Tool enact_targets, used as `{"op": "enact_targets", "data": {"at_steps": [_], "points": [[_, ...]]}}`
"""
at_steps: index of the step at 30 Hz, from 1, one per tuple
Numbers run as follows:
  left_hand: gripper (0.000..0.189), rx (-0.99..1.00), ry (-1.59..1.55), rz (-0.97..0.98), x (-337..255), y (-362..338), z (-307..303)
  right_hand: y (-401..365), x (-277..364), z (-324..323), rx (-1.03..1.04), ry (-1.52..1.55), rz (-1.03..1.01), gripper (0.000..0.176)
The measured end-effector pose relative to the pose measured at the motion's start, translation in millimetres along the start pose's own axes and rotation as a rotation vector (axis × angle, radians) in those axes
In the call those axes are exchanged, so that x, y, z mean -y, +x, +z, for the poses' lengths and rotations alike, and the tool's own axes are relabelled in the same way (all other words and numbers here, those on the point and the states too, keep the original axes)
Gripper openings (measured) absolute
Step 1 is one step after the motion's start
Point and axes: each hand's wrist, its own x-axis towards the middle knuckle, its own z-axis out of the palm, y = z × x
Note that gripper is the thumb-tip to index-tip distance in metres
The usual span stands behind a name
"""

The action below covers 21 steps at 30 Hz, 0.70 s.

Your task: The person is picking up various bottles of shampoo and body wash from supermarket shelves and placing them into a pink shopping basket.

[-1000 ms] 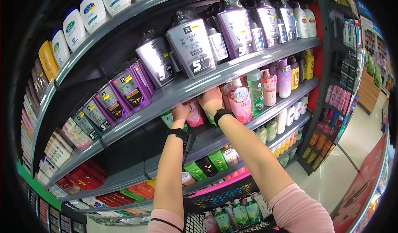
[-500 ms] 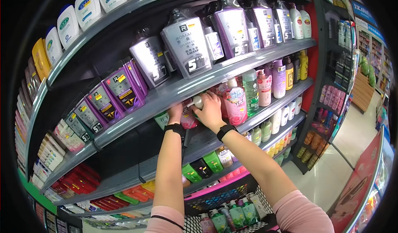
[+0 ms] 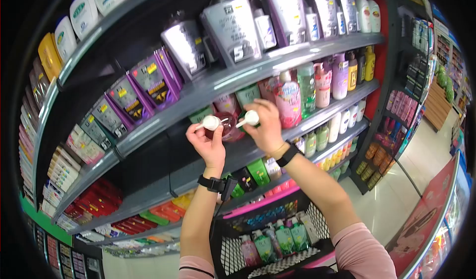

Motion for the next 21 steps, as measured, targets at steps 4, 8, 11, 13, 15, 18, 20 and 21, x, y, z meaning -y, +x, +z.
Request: {"op": "enact_targets", "data": {"at_steps": [4, 8, 11, 13, 15, 18, 20, 21], "points": [[0.05, -0.031, -0.069, 0.016, -80.1, -28.7, -15.4, -0.2, 48.7, -56.7, -0.056, 0.001, -0.096, 0.037], [0.05, 0.043, -0.054, -0.088, -130.2, -79.3, -45.2, -42.1, 71.1, -110.4, 0.265, 0.127, 0.149, 0.034], [0.056, 0.029, -0.068, -0.536, -144.2, -139.8, -63.4, -91.1, 66.6, -129.7, 0.533, 0.167, 0.476, 0.025], [0.053, 0.062, -0.068, -0.743, -122.8, -194.8, -79.3, -140.7, 55.0, -129.6, 0.671, 0.174, 0.753, 0.024], [0.049, 0.091, -0.122, -0.946, -106.7, -243.6, -84.4, -212.5, 27.5, -123.3, 0.75, 0.149, 0.79, 0.026], [0.045, 0.07, -0.186, -1.197, -79.3, -312.2, -101.6, -273.9, 12.5, -115.4, 0.87, 0.066, 0.913, 0.038], [0.046, 0.069, -0.13, -1.207, -48.7, -356.8, -119.4, -312.0, -7.1, -109.1, 0.946, -0.025, 0.959, 0.039], [0.047, 0.076, -0.078, -1.199, -34.0, -374.0, -129.1, -330.2, -17.6, -105.4, 1.011, -0.118, 0.988, 0.041]]}}
